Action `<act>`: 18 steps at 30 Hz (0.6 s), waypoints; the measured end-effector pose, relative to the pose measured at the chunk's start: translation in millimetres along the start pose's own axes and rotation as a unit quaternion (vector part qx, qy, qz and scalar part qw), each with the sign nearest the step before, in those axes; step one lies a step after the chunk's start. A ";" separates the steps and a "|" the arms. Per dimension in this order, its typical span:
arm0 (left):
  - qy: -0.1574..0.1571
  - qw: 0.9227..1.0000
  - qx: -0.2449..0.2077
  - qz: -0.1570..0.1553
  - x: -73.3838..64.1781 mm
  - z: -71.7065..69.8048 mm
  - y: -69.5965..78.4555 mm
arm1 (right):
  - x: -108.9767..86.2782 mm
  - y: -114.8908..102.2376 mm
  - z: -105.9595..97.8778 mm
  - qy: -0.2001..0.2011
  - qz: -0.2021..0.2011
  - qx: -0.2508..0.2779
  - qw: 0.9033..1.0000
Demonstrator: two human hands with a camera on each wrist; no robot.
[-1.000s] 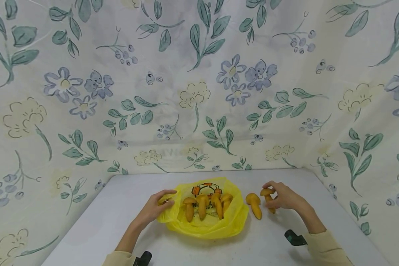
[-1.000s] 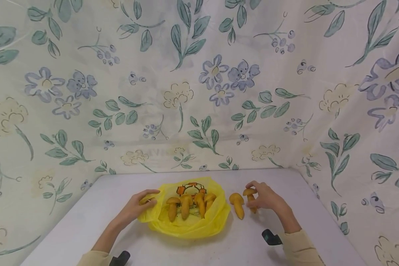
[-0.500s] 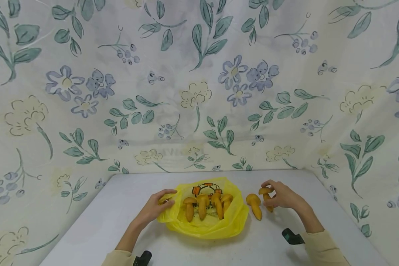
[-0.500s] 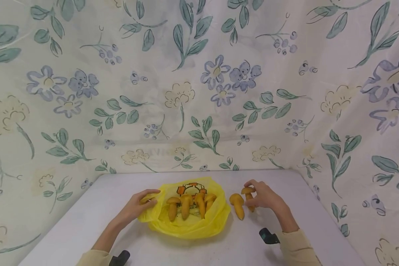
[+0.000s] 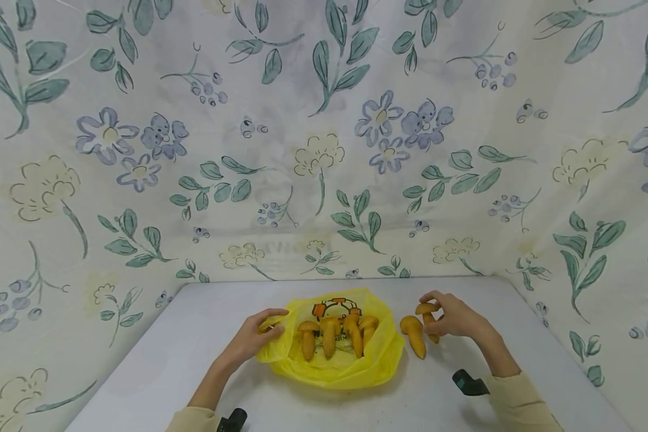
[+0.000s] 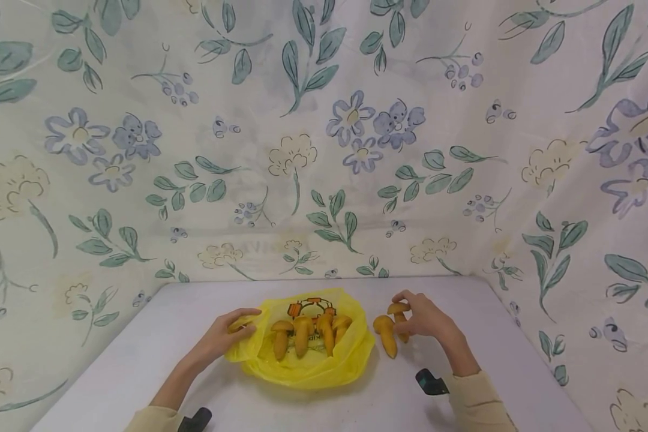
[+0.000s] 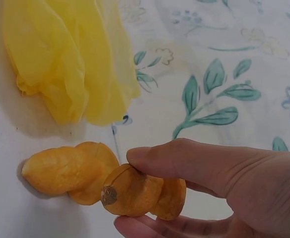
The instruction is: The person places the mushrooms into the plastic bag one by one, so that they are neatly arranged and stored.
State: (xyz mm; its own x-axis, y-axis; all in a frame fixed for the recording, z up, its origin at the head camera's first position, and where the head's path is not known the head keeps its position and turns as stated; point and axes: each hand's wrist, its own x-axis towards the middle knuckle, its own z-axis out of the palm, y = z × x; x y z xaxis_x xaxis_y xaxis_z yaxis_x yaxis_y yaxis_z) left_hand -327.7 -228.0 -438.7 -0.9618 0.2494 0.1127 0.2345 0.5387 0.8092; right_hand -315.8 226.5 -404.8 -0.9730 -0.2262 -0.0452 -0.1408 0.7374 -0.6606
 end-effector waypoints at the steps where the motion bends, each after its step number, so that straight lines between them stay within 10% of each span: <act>1: 0.000 1.000 0.000 0.000 0.0 0.0 0.0 | 0.5 -0.5 0.1 0.000 0.001 -0.001 1.000; 18: 0.005 1.000 0.011 -0.003 1.6 1.8 -0.9 | 5.5 -11.6 6.8 -0.006 0.003 -0.007 1.000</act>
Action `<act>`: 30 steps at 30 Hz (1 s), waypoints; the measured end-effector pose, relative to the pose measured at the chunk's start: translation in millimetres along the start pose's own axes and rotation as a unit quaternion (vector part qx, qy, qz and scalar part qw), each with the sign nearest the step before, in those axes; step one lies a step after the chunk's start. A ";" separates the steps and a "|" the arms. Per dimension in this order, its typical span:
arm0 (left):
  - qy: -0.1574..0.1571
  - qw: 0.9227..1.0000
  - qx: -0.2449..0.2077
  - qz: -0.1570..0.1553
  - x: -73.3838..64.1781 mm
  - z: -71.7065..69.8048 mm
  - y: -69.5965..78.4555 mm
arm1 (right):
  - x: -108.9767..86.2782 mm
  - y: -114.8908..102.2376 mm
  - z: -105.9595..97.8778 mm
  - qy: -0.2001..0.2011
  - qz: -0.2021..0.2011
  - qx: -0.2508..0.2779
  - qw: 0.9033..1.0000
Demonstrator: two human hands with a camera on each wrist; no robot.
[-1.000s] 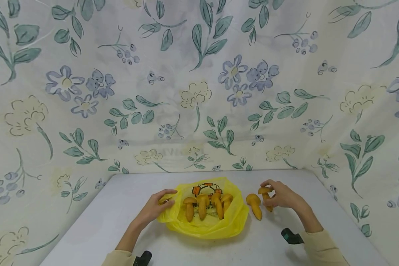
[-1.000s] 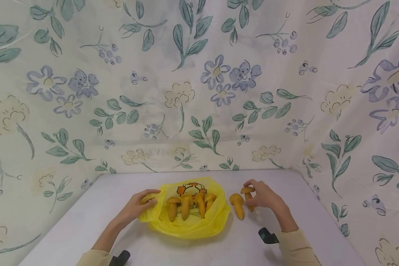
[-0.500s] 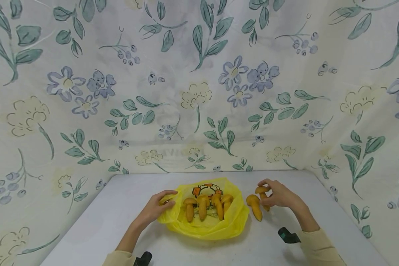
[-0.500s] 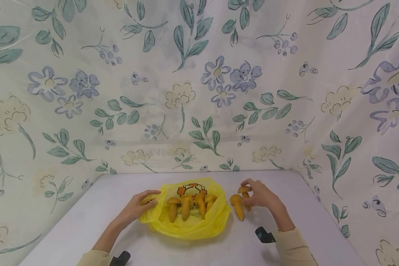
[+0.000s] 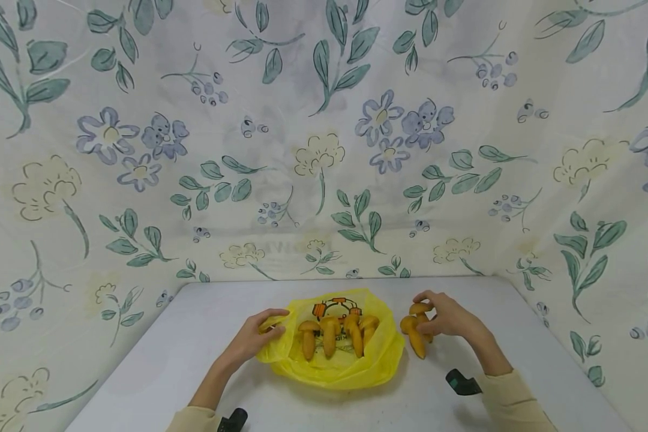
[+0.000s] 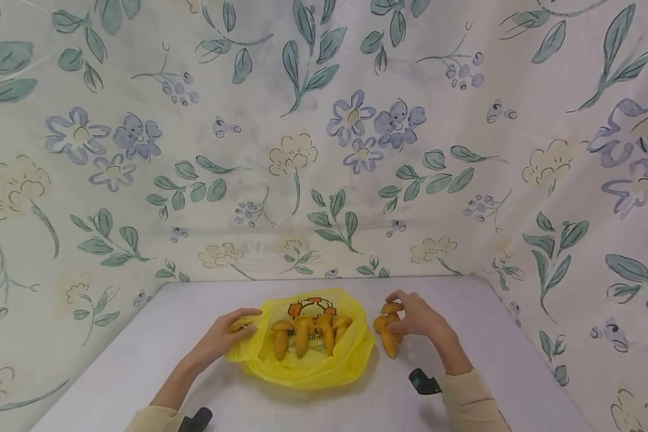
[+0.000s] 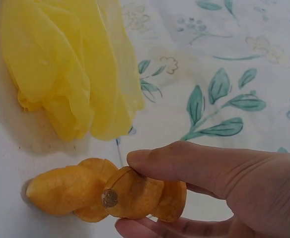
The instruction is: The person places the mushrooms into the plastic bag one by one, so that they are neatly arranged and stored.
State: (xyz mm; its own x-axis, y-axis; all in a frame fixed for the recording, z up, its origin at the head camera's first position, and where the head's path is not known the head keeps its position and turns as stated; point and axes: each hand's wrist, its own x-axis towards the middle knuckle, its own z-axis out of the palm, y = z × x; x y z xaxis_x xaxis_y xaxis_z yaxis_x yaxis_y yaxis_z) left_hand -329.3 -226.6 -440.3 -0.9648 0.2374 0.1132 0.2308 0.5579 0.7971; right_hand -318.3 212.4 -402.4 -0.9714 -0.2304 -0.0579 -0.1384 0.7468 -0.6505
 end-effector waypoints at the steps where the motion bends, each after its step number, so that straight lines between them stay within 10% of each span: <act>1: -0.001 1.000 0.000 0.000 0.0 0.0 -0.2 | 0.2 -1.0 0.7 0.001 0.002 0.002 1.000; 30: 0.001 1.000 -0.001 0.004 0.3 -0.2 -1.6 | 9.7 -31.9 13.9 0.004 -0.021 0.013 1.000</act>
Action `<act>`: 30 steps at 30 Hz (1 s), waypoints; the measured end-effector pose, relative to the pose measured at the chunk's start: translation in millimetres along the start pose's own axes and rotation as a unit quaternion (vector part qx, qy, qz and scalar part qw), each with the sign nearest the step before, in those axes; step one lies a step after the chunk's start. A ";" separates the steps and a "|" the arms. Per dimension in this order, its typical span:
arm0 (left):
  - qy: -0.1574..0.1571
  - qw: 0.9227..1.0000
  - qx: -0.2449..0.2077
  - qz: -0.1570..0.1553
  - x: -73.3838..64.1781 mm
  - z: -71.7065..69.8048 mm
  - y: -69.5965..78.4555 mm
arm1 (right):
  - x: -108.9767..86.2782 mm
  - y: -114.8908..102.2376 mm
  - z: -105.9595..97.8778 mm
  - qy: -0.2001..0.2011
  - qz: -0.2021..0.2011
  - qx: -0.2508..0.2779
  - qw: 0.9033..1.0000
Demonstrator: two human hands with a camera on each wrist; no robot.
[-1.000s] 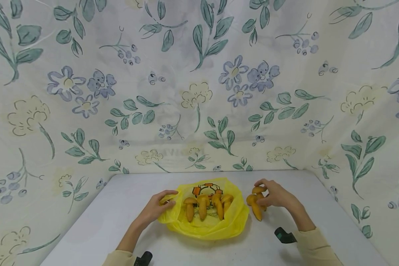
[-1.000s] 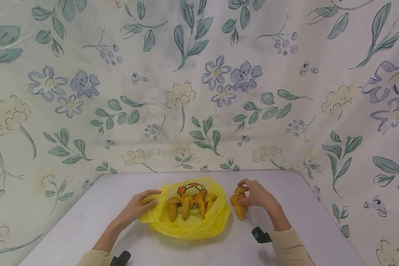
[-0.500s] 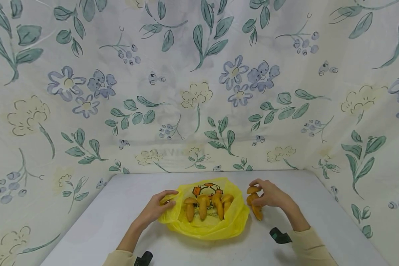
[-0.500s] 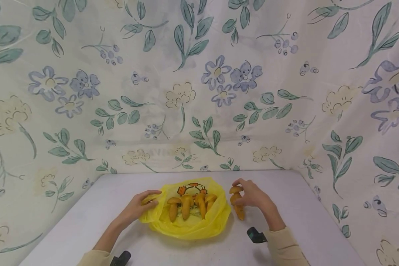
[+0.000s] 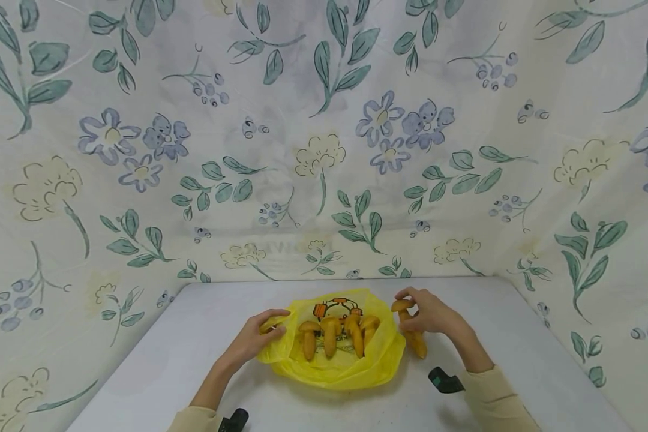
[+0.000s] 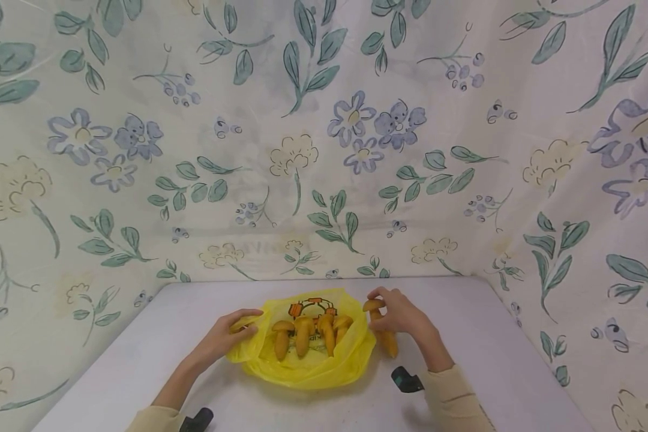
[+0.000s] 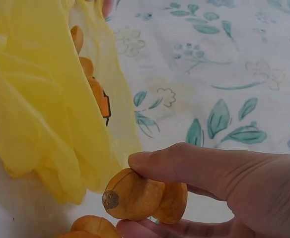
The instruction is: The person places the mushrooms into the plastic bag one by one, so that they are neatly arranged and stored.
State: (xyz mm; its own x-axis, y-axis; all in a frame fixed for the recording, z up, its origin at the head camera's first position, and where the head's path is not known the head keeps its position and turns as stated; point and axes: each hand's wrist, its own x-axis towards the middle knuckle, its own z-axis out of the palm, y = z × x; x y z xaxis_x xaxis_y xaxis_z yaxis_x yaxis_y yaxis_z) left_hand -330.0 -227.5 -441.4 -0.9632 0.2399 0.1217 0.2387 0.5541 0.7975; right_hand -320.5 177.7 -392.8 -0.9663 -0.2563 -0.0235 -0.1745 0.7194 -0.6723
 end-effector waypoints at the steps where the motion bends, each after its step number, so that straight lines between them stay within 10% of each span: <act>1: 0.000 1.000 0.000 -0.001 0.1 0.2 0.1 | 0.7 -0.7 0.7 0.001 0.001 0.000 1.000; 30: -0.003 1.000 -0.006 -0.007 -0.6 2.2 2.0 | 18.4 -25.2 16.6 0.010 -0.028 0.027 0.999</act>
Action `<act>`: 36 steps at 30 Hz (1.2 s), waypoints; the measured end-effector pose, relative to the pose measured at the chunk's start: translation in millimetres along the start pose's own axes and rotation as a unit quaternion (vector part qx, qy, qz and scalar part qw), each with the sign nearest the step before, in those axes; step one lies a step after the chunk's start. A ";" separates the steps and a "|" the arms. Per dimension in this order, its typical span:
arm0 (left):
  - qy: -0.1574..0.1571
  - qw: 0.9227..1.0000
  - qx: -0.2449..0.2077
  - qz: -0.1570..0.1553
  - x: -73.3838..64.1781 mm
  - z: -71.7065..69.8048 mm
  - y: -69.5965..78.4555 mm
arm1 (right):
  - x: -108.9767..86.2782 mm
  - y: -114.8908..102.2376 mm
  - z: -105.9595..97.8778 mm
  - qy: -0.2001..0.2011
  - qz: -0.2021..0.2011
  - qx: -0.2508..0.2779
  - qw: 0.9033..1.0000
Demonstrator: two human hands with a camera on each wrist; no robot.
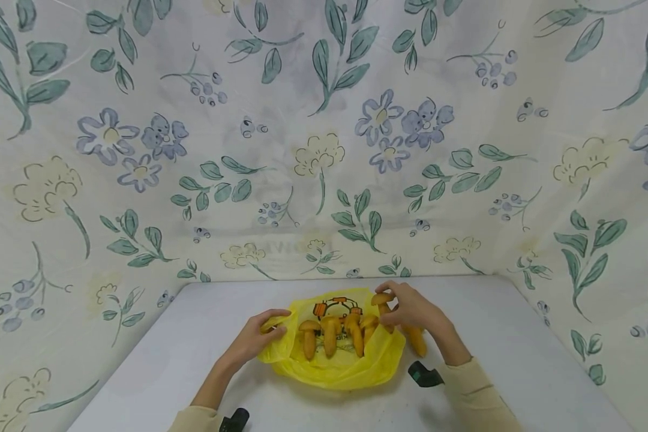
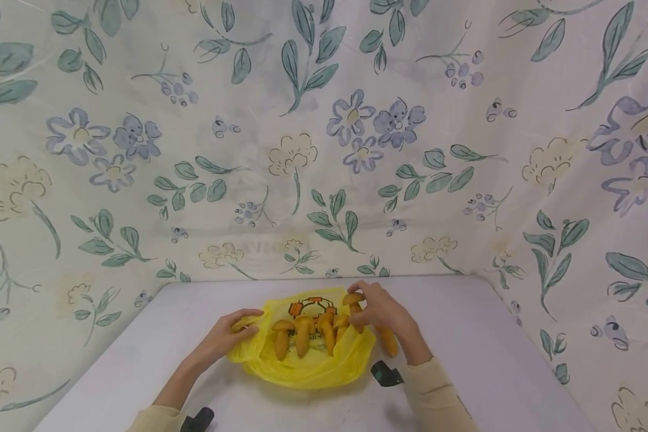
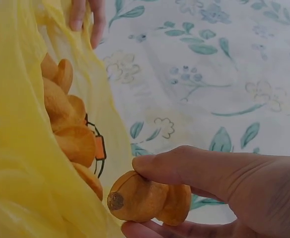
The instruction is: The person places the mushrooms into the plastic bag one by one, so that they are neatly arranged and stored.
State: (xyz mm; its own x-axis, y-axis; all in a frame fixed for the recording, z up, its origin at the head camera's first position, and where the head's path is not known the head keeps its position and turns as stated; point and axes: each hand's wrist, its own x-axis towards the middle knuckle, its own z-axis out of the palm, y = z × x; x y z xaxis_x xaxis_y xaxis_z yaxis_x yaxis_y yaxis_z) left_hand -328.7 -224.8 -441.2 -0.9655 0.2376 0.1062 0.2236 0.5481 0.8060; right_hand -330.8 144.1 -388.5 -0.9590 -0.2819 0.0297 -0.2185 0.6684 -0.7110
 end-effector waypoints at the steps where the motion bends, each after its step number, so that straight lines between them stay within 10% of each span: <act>1: -0.001 1.000 -0.002 0.000 0.1 -0.2 0.3 | 0.8 -0.9 0.4 0.000 -0.002 0.001 1.000; 36: 0.001 1.000 -0.002 0.003 -0.4 1.8 1.4 | 18.0 -37.8 46.7 -0.037 -0.077 0.003 0.996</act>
State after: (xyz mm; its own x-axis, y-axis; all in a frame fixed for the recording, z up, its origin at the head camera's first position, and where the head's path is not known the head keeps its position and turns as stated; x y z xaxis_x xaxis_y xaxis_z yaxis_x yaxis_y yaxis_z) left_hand -327.8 -222.7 -441.2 -0.9646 0.2387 0.1118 0.2282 0.5435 0.8078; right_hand -331.4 81.6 -393.9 -0.8980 -0.4312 0.0872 -0.3608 0.6085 -0.7068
